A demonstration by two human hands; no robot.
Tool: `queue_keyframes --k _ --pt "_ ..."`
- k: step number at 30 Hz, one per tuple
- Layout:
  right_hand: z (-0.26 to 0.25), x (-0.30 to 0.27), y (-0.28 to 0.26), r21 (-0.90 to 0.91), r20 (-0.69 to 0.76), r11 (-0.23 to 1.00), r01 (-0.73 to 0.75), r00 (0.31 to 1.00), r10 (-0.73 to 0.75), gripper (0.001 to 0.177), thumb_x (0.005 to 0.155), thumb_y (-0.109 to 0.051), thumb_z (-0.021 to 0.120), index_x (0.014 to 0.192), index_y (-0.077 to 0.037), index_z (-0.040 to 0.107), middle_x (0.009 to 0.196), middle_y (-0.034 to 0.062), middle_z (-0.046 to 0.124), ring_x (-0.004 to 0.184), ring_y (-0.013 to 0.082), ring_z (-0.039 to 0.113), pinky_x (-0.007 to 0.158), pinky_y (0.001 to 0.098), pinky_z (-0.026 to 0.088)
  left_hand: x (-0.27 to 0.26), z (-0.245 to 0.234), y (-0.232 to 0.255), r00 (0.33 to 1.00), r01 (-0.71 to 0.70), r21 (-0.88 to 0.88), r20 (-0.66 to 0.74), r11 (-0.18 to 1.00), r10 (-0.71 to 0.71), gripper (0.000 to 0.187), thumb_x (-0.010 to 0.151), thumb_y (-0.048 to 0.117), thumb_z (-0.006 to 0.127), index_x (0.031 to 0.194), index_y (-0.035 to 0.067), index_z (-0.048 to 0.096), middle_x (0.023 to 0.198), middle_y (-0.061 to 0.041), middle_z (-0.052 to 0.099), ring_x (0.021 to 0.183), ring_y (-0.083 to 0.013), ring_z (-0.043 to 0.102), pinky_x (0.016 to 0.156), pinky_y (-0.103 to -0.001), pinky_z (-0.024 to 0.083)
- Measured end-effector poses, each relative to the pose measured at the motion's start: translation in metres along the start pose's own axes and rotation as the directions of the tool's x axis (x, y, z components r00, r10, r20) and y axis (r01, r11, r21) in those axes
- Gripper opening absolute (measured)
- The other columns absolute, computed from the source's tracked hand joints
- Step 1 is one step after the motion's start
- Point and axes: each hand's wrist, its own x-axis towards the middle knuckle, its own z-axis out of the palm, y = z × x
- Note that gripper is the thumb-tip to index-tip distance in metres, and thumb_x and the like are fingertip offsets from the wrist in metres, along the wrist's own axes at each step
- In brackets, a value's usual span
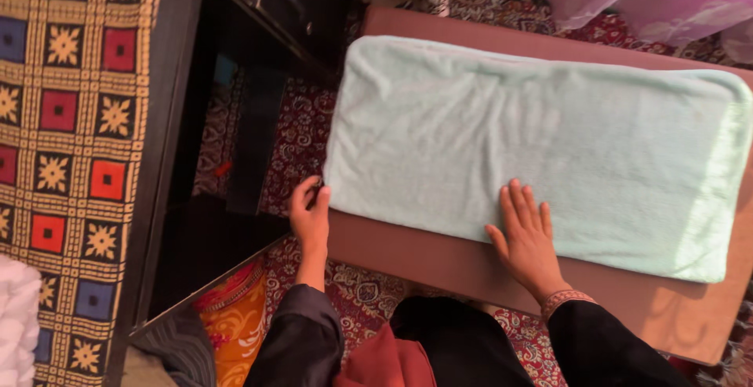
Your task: The person folds a blue and white towel, a pink towel, and a light blue towel on a small table. Each towel is smoothed, folded into a compact rectangle, and stacked on a nearby surface.
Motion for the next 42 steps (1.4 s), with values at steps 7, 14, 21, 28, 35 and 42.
queue_keyframes --k 7,14,21,28,35,42 --pt "0.007 0.0 0.004 -0.048 0.012 0.999 -0.014 1.0 0.015 0.08 0.097 -0.049 0.047 0.161 -0.006 0.024 0.169 0.0149 0.021 0.157 0.0319 0.015 0.124 0.0541 0.01 0.013 -0.018 0.001 0.962 -0.079 -0.034 0.259 0.996 0.085 0.016 0.095 0.014 0.069 0.105 0.005 0.061 0.09 -0.006 0.07 0.081 -0.0184 0.065 0.075 -0.034 0.053" --pt "0.009 -0.001 0.008 -0.098 0.033 0.995 0.003 0.999 0.0 0.083 0.096 -0.052 0.047 0.161 -0.006 0.022 0.169 0.0148 0.019 0.157 0.0319 0.015 0.124 0.0541 0.01 0.03 -0.038 0.019 0.922 -0.232 0.244 0.364 0.942 0.132 0.017 0.097 0.013 0.068 0.109 0.005 0.058 0.085 -0.011 0.069 0.077 -0.026 0.065 0.07 -0.041 0.05" --pt "-0.003 0.004 -0.011 -0.052 0.014 0.998 -0.036 0.999 0.037 0.083 0.095 -0.045 0.053 0.161 -0.005 0.021 0.169 0.0176 0.018 0.157 0.0334 0.013 0.123 0.0549 0.008 -0.009 -0.017 0.08 0.829 -0.559 0.452 0.335 0.695 0.448 0.067 0.095 0.015 0.061 0.158 0.006 0.038 0.166 -0.02 0.034 0.153 -0.0422 0.031 0.123 -0.057 0.026" --pt "0.024 0.026 -0.034 0.076 -0.031 0.997 -0.017 0.999 0.019 0.079 0.102 -0.043 0.051 0.162 -0.003 0.02 0.17 0.0158 0.019 0.158 0.0306 0.016 0.126 0.0536 0.008 -0.063 0.103 0.11 0.66 -0.732 0.405 0.622 0.548 0.422 0.082 0.096 0.046 0.06 0.161 0.009 0.027 0.169 -0.019 0.017 0.155 -0.0419 0.015 0.122 -0.064 0.011" --pt "-0.005 -0.017 0.084 -0.126 -0.073 0.983 -0.13 0.99 0.122 0.08 0.102 -0.052 0.046 0.163 -0.006 0.022 0.171 0.0117 0.02 0.159 0.0263 0.017 0.128 0.0508 0.007 -0.062 0.12 0.083 0.668 -0.743 0.536 0.621 0.4 0.41 0.086 0.099 0.053 0.058 0.164 0.008 0.026 0.171 -0.022 0.016 0.157 -0.0436 0.014 0.124 -0.065 0.009" --pt "-0.062 -0.081 0.183 -0.101 -0.116 0.909 -0.404 0.912 0.393 0.08 0.101 -0.048 0.049 0.163 -0.005 0.023 0.171 0.014 0.018 0.159 0.0304 0.013 0.125 0.0552 0.005 -0.068 0.119 0.104 0.668 -0.741 0.497 0.611 0.451 0.425 0.082 0.096 0.041 0.061 0.162 0.004 0.029 0.169 -0.024 0.019 0.155 -0.0477 0.016 0.123 -0.066 0.01"
